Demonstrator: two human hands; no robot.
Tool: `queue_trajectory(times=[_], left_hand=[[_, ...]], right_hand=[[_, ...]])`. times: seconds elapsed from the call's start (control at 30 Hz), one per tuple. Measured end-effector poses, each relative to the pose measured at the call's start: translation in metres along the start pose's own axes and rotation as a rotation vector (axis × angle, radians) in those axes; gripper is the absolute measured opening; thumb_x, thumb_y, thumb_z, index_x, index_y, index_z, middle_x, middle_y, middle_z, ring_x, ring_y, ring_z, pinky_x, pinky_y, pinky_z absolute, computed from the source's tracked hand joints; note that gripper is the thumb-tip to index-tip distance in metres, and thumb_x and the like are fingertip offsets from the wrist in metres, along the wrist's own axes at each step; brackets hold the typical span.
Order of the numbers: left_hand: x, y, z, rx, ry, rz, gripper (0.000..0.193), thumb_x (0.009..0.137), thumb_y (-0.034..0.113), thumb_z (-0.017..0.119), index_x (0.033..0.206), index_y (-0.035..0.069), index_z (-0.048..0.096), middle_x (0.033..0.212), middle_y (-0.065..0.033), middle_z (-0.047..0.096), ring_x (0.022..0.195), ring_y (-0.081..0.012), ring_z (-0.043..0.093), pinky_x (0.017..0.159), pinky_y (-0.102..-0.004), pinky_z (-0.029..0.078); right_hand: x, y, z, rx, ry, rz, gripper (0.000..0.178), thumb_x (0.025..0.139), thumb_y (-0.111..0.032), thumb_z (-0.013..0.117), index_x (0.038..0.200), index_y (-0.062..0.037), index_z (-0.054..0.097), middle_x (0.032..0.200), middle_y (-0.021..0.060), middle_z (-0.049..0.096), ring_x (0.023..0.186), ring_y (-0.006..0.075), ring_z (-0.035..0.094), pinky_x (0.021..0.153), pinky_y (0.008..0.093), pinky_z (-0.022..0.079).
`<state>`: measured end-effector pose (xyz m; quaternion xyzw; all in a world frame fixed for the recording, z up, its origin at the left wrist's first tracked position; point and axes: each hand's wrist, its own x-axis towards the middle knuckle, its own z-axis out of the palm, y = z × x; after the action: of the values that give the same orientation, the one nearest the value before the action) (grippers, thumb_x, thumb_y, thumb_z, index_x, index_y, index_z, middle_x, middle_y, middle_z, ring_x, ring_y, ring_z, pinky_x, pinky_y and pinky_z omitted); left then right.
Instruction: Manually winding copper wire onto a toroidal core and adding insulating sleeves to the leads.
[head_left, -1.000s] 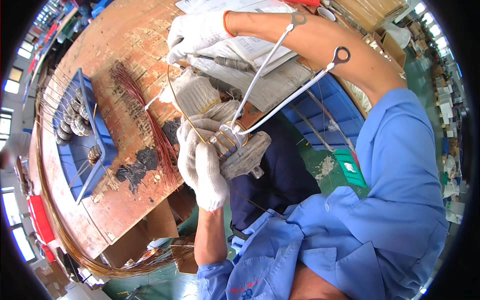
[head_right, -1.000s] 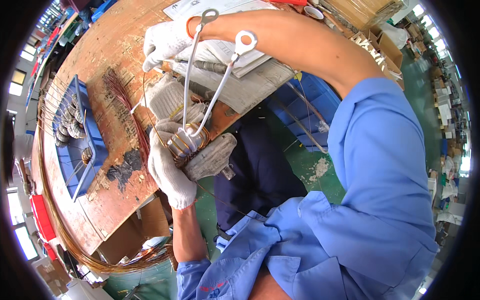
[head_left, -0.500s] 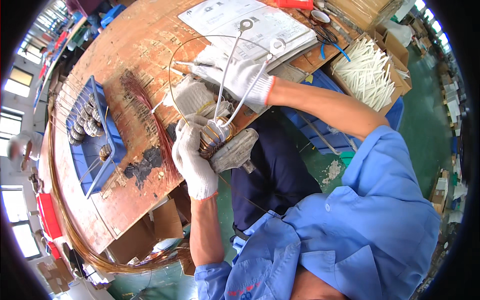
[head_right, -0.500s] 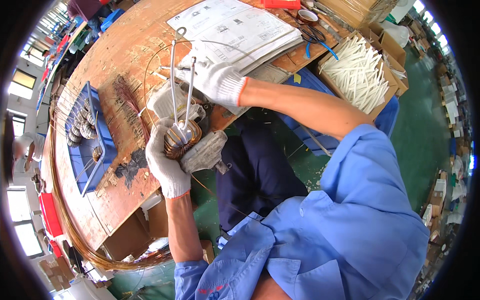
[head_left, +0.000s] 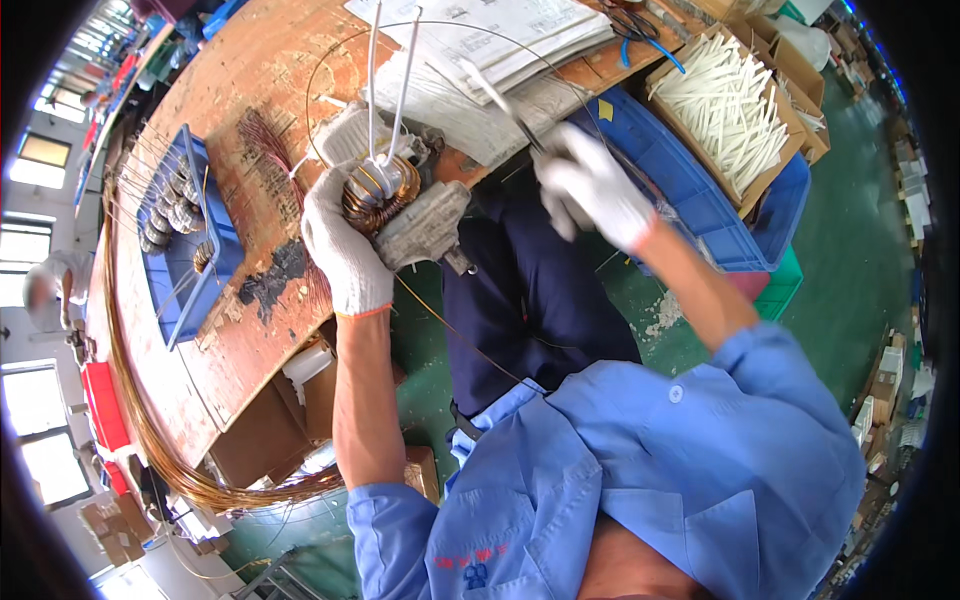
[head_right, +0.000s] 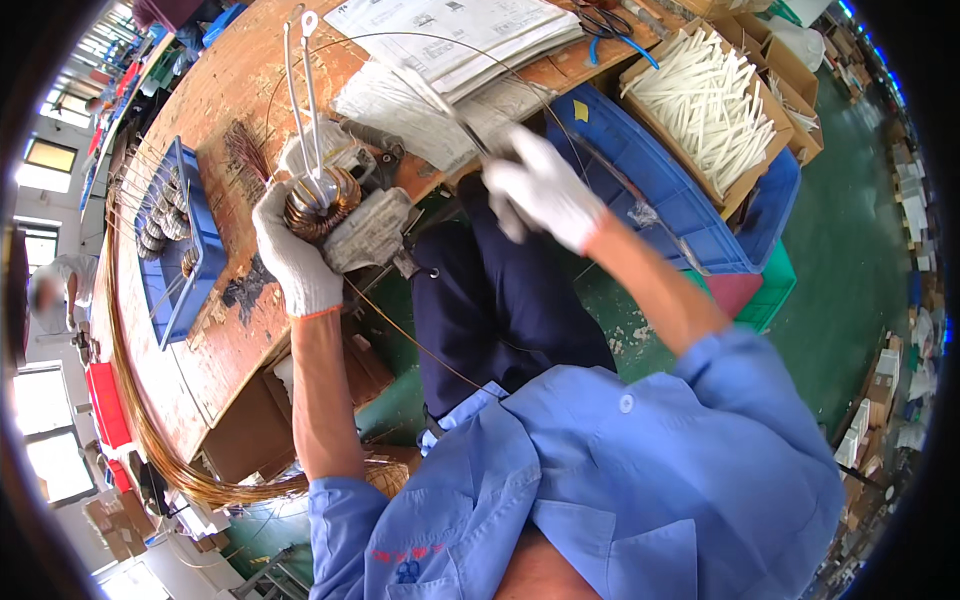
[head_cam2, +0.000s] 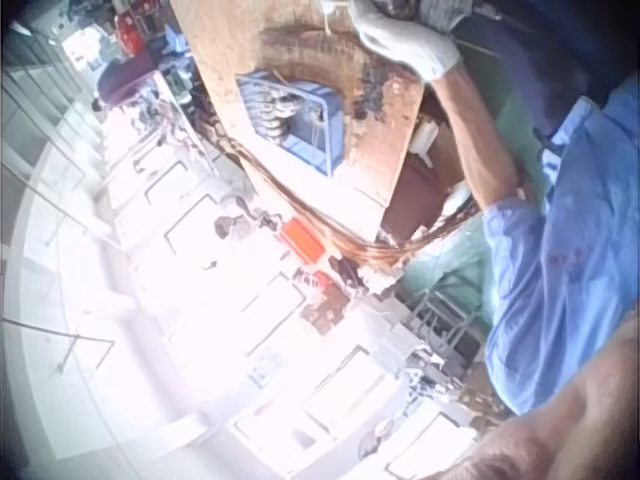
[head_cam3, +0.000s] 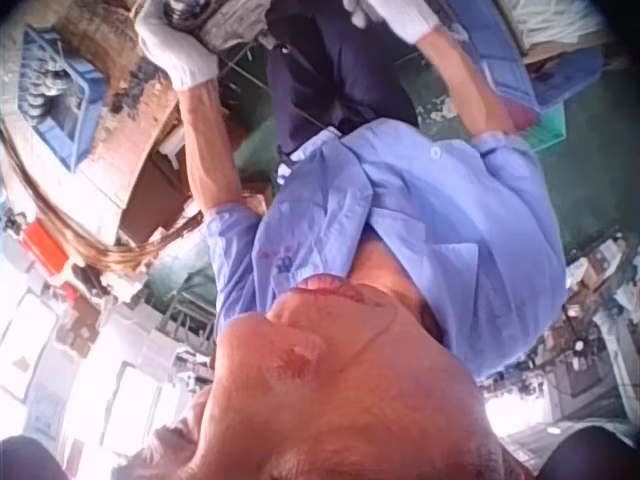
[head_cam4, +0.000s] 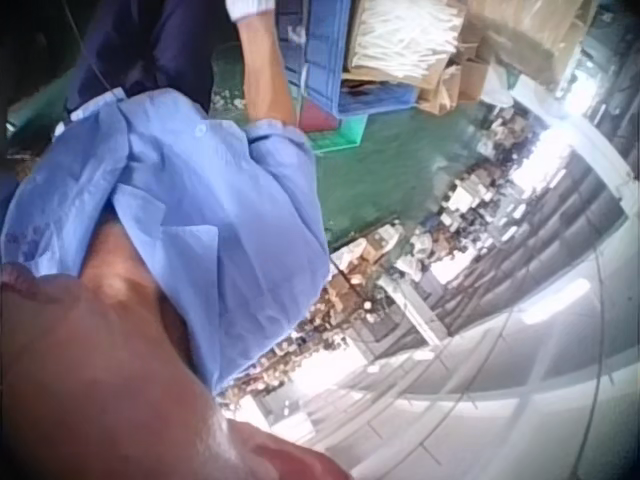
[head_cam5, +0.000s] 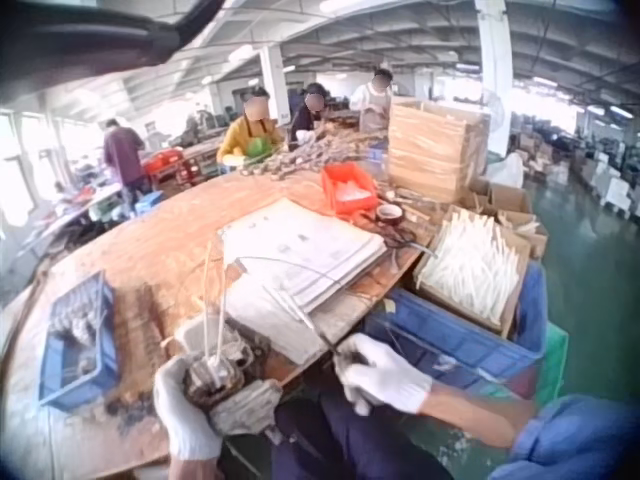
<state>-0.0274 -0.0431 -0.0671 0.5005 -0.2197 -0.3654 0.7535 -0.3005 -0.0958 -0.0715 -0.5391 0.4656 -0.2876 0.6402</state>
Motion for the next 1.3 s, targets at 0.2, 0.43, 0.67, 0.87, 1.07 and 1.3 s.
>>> queue_trajectory(times=[0.2,0.43,0.67,0.87,1.07,1.3], left_hand=[[-0.003,0.003,0.007,0.212,-0.022,0.234,0.032,0.103,0.016,0.056,0.126,-0.002,0.069,0.118,-0.0091,0.07,0.11,-0.0163,0.062,0.107,-0.0321,0.045],[0.002,0.009,-0.009,0.236,-0.326,0.312,0.057,0.101,0.017,0.059,0.155,-0.002,0.049,0.15,-0.0173,0.055,0.133,-0.0256,0.059,0.115,-0.0387,0.046],[-0.009,0.001,-0.02,0.465,-0.395,0.515,0.08,0.089,0.029,0.082,0.155,-0.002,0.049,0.144,-0.0148,0.058,0.129,-0.0243,0.058,0.114,-0.0395,0.046],[-0.004,0.002,-0.012,0.653,-0.295,0.726,0.079,0.09,0.031,0.084,0.152,-0.003,0.05,0.154,-0.0167,0.047,0.134,-0.0278,0.054,0.116,-0.0433,0.045],[-0.003,0.004,-0.01,0.395,-0.371,0.368,0.069,0.089,0.019,0.083,0.146,-0.003,0.051,0.153,-0.017,0.049,0.14,-0.0271,0.051,0.117,-0.0432,0.044],[-0.004,0.0,-0.01,0.388,-0.336,0.439,0.082,0.09,0.019,0.078,0.159,-0.002,0.038,0.145,-0.0172,0.057,0.13,-0.0252,0.058,0.112,-0.0412,0.047]], right_hand=[[-0.131,0.076,0.023,0.19,-0.149,-0.066,0.022,0.102,-0.004,0.058,0.124,-0.0003,0.059,0.088,0.0027,0.065,0.056,0.0043,0.054,0.048,0.0234,0.045],[-0.13,0.053,0.052,0.109,-0.243,-0.07,0.02,0.103,-0.008,0.062,0.123,-0.0022,0.064,0.081,-0.0007,0.064,0.062,0.0023,0.054,0.055,0.0225,0.044],[-0.111,0.041,0.058,0.171,-0.305,-0.029,0.02,0.104,-0.008,0.061,0.123,-0.0006,0.061,0.087,0.0024,0.066,0.059,0.0039,0.057,0.05,0.0235,0.049],[-0.097,0.015,0.091,0.409,-0.338,0.157,0.022,0.107,-0.008,0.057,0.127,0.0022,0.056,0.089,0.0042,0.064,0.061,0.0062,0.06,0.047,0.0248,0.048],[-0.059,0.007,0.128,0.536,-0.284,0.04,0.02,0.106,-0.006,0.061,0.125,0.0,0.057,0.087,0.0053,0.064,0.058,0.0084,0.06,0.046,0.025,0.049],[-0.047,-0.015,0.096,-0.334,-0.162,-0.288,0.02,0.101,-0.019,0.071,0.115,-0.0059,0.063,0.08,0.0088,0.07,0.066,0.0253,0.071,0.055,0.0389,0.053]])
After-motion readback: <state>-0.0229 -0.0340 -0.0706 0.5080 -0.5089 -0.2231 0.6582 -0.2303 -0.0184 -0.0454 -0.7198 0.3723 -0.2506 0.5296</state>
